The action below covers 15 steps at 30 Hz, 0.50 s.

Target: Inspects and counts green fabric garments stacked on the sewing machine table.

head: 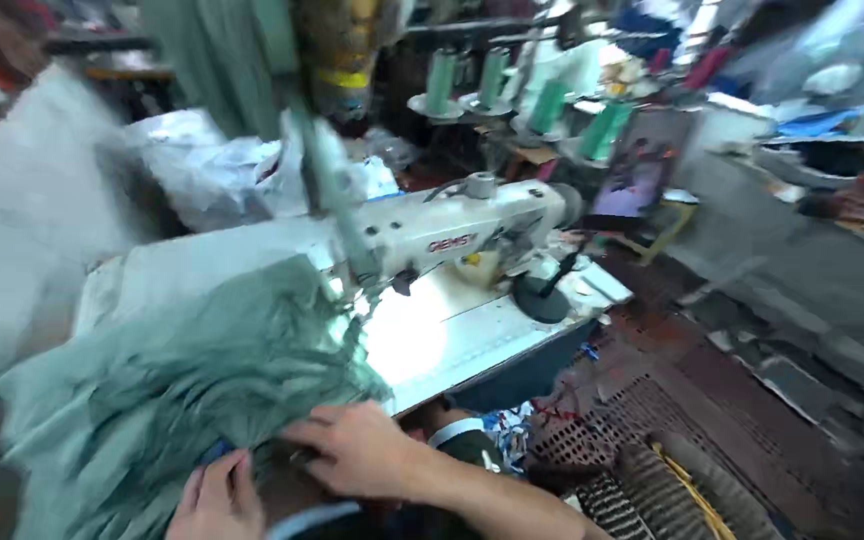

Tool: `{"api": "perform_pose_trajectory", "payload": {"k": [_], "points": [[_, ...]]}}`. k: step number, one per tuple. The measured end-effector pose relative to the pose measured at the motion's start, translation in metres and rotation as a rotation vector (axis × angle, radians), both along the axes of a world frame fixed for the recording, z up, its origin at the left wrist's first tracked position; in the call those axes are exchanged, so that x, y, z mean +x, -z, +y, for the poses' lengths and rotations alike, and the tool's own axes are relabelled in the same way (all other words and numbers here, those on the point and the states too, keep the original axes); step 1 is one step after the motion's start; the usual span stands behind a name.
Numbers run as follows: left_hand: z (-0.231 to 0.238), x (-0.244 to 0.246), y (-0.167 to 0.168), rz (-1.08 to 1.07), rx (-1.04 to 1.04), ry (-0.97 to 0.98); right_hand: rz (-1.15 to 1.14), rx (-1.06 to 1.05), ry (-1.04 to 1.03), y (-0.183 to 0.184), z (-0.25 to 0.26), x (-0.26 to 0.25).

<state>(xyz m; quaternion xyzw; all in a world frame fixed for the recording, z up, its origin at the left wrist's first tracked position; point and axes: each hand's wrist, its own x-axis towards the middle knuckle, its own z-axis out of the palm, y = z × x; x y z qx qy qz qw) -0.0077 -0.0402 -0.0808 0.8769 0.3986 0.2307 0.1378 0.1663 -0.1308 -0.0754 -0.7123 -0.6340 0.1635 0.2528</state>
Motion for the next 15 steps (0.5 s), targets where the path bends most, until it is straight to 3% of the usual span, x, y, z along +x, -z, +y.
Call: {"api": "perform_pose_trajectory", "payload": {"k": [3,9,15], "points": [[-0.001,-0.004,0.006,-0.129,0.013,-0.073,-0.049,0.064,0.044,0.011,0.000,-0.010],[0.002,-0.014,0.035,-0.418,-0.205,-0.151,-0.168,0.335,0.072,0.039,0.015,-0.026],[0.000,-0.009,0.036,-0.409,-0.113,-0.160,-0.319,0.417,0.091,0.037,0.036,-0.043]]}}
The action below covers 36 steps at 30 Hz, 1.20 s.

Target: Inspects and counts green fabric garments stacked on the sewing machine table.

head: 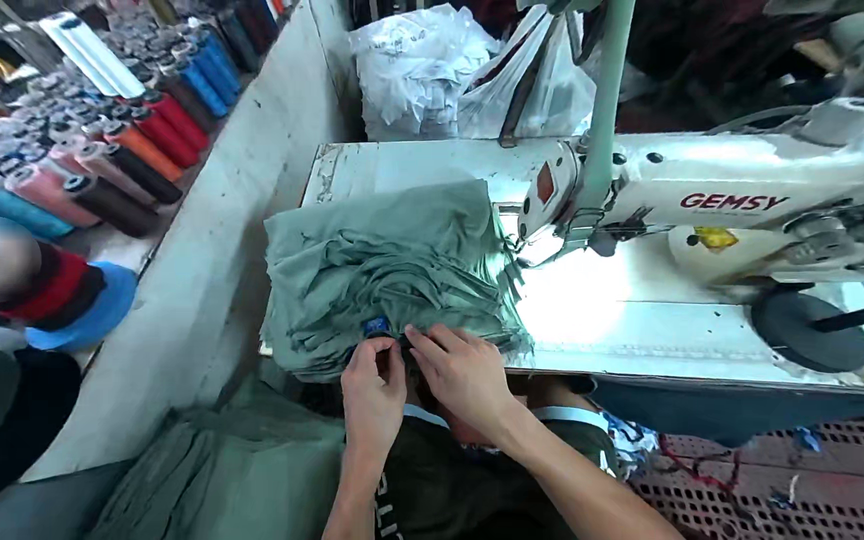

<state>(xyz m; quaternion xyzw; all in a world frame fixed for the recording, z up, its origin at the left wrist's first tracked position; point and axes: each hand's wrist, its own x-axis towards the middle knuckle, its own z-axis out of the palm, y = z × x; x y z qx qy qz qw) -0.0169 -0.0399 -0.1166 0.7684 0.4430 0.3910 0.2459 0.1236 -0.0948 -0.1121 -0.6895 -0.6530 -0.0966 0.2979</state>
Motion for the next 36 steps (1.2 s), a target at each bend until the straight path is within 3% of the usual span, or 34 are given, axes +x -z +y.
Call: {"api": "perform_pose_trajectory", "payload": {"k": [17,21,23,27,31,36], "points": [[-0.005,-0.005,-0.002,-0.056,-0.002,0.009,0.052,0.005,-0.028,0.005,0.001,0.002],[-0.004,-0.022,-0.004,-0.064,-0.066,0.014,0.159,-0.129,0.027,-0.004,0.004,0.018],[-0.005,-0.024,-0.006,-0.036,-0.095,0.054,0.230,-0.147,-0.004,-0.010,0.011,0.025],[-0.006,-0.017,-0.010,0.056,-0.077,0.074,0.135,0.115,0.068,-0.012,0.041,0.040],[0.002,-0.001,-0.016,0.176,-0.023,0.089,0.130,0.083,0.118,0.014,0.064,0.052],[0.008,0.021,-0.016,0.305,0.028,0.157,0.161,0.031,0.101,0.019,0.046,0.054]]}}
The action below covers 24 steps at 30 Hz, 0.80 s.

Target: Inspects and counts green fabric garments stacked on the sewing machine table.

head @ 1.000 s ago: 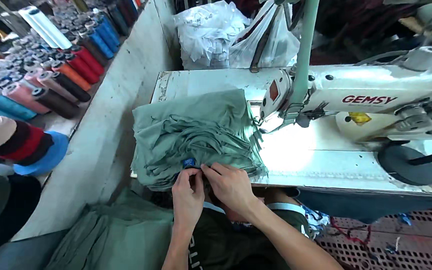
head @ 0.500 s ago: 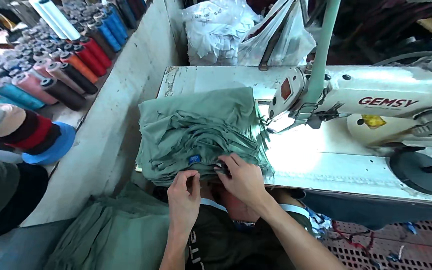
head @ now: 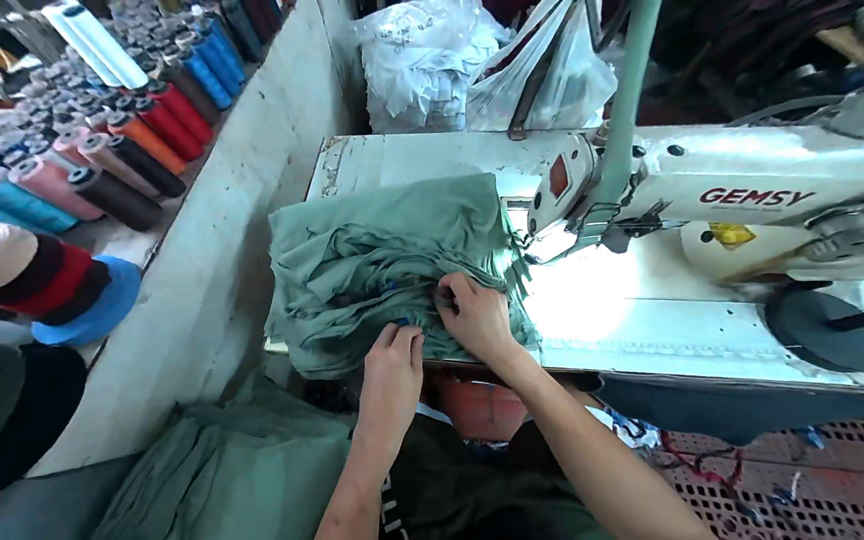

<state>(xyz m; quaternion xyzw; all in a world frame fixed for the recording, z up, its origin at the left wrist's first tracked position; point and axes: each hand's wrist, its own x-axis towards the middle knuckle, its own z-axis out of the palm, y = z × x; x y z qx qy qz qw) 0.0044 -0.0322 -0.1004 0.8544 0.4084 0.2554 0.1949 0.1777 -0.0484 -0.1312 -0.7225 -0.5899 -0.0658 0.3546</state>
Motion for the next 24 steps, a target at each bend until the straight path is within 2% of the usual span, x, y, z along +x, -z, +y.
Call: {"api": "perform_pose_trajectory", "payload": {"k": [3,6,13,21,24], "points": [[0.001,0.006,-0.007,0.134,-0.035,-0.004,0.072,-0.079,-0.011,-0.003,-0.013,-0.004],[0.002,0.013,-0.011,0.208,-0.024,0.000,0.216,-0.256,-0.044,-0.016,-0.031,-0.008],[0.003,0.024,-0.017,0.243,-0.033,0.048,0.293,-0.264,-0.144,-0.029,-0.068,-0.001],[-0.010,0.010,-0.009,0.034,0.072,-0.020,0.248,-0.236,-0.192,-0.028,-0.090,-0.009],[-0.016,0.010,-0.013,0.033,0.071,-0.048,0.239,-0.208,-0.196,-0.024,-0.091,-0.010]]}}
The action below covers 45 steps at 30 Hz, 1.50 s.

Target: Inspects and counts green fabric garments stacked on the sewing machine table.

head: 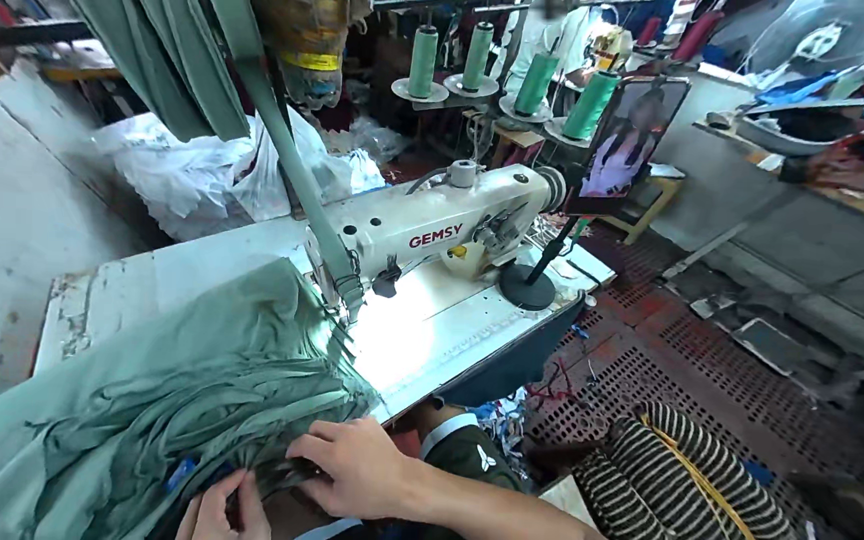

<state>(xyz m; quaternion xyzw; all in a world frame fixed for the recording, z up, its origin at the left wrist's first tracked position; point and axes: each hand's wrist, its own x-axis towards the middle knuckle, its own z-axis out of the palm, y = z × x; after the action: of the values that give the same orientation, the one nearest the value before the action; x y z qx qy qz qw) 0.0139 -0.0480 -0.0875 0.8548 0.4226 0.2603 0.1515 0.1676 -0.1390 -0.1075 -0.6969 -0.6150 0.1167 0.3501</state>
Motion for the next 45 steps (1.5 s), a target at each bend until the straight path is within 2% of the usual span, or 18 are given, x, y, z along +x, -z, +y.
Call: {"api": "perform_pose_trajectory", "payload": {"k": [4,9,14,20,23,26,32,36,41,45], "points": [[0.000,0.000,-0.003,0.056,-0.063,-0.014,0.010,-0.026,-0.004,0.001,-0.003,0.001],[0.015,0.012,0.010,0.075,-0.066,0.001,0.013,-0.058,-0.002,0.005,-0.003,-0.001],[0.019,0.026,0.001,0.147,-0.085,0.000,0.000,-0.081,0.009,0.003,-0.002,-0.003],[0.020,0.000,0.011,-0.075,-0.125,-0.043,-0.048,0.035,0.068,0.015,-0.004,-0.011],[0.012,-0.008,0.019,-0.181,-0.129,-0.079,-0.073,0.017,0.084,0.013,-0.004,-0.014],[0.004,-0.008,0.025,-0.215,-0.113,-0.105,-0.120,-0.030,0.071,0.005,-0.001,-0.016],[-0.005,-0.010,0.032,-0.263,-0.099,-0.132,-0.385,0.123,0.077,0.010,0.016,-0.021],[-0.008,-0.009,0.035,-0.295,-0.053,-0.150,-0.470,0.168,0.044,0.008,0.026,-0.026],[-0.008,-0.011,0.035,-0.360,-0.099,-0.133,-0.441,0.232,-0.018,0.014,0.032,-0.021],[-0.005,-0.013,0.039,-0.377,-0.128,-0.111,-0.369,0.220,0.089,0.018,0.025,-0.015]]}}
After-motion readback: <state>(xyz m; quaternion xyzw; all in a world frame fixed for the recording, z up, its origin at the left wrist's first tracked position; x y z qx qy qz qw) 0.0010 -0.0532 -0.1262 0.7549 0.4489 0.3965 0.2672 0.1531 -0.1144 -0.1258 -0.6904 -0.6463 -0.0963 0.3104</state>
